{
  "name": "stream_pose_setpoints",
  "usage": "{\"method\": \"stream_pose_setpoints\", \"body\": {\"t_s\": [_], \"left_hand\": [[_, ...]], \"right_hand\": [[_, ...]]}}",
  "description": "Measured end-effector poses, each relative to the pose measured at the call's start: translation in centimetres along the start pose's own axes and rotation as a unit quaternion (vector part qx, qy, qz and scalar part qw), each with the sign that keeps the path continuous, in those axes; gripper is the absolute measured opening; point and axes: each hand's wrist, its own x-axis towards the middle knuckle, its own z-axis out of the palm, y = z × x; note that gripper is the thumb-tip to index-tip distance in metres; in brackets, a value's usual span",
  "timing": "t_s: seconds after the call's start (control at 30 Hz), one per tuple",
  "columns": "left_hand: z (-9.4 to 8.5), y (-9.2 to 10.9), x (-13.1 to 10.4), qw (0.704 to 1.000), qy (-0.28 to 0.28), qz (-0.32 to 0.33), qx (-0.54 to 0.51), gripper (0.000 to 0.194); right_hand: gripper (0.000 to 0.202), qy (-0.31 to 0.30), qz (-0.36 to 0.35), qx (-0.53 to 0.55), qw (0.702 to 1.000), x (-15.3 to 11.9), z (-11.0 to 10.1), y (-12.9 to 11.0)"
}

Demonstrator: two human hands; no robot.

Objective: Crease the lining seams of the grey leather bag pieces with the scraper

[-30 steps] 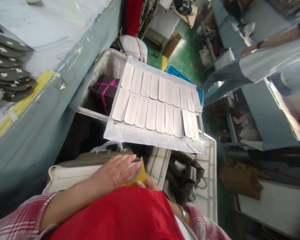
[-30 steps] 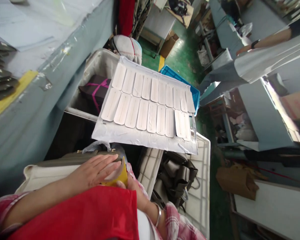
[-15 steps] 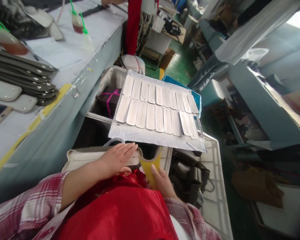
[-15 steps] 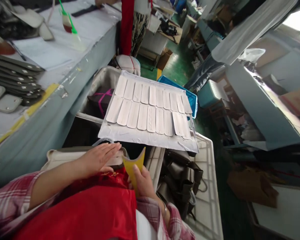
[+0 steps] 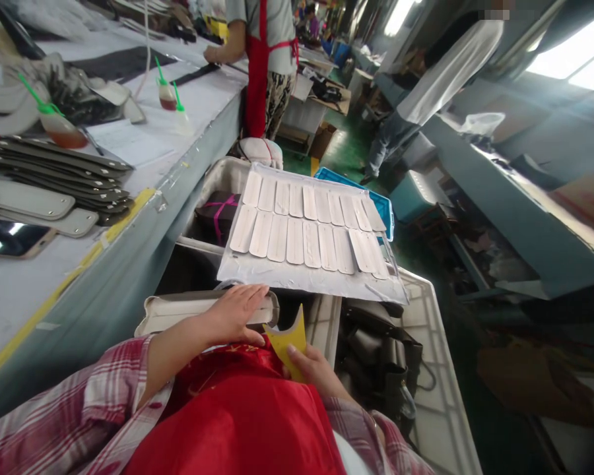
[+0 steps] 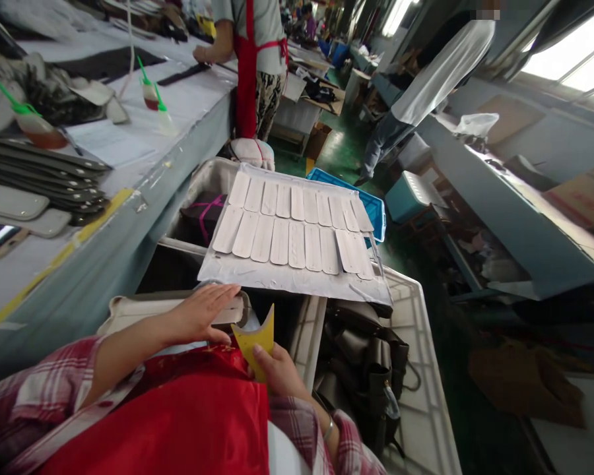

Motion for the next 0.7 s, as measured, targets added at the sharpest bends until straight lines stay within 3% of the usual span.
{"method": "stream_pose_setpoints", "body": {"t_s": [0.23, 0.53, 0.7], "left_hand": [[-0.2, 0.3, 1.7, 1.000, -0.012, 0.006, -0.019, 0.096], [-0.7, 0.6, 2.6, 0.999, -0.025, 0.015, -0.029, 0.086], [-0.3, 0.6, 2.4, 0.999, -0.007, 0.016, -0.033, 0.085]], "right_hand": [[0.044, -0.029, 0.042, 0.018, 0.999, 0.5, -1.2, -1.3], [0.025, -0.080, 0.144, -0.154, 0.974, 1.8, -3.2, -6.2], [0.026, -0.086, 0.117, -0.189, 0.971, 2.3, -3.1, -7.2]]}}
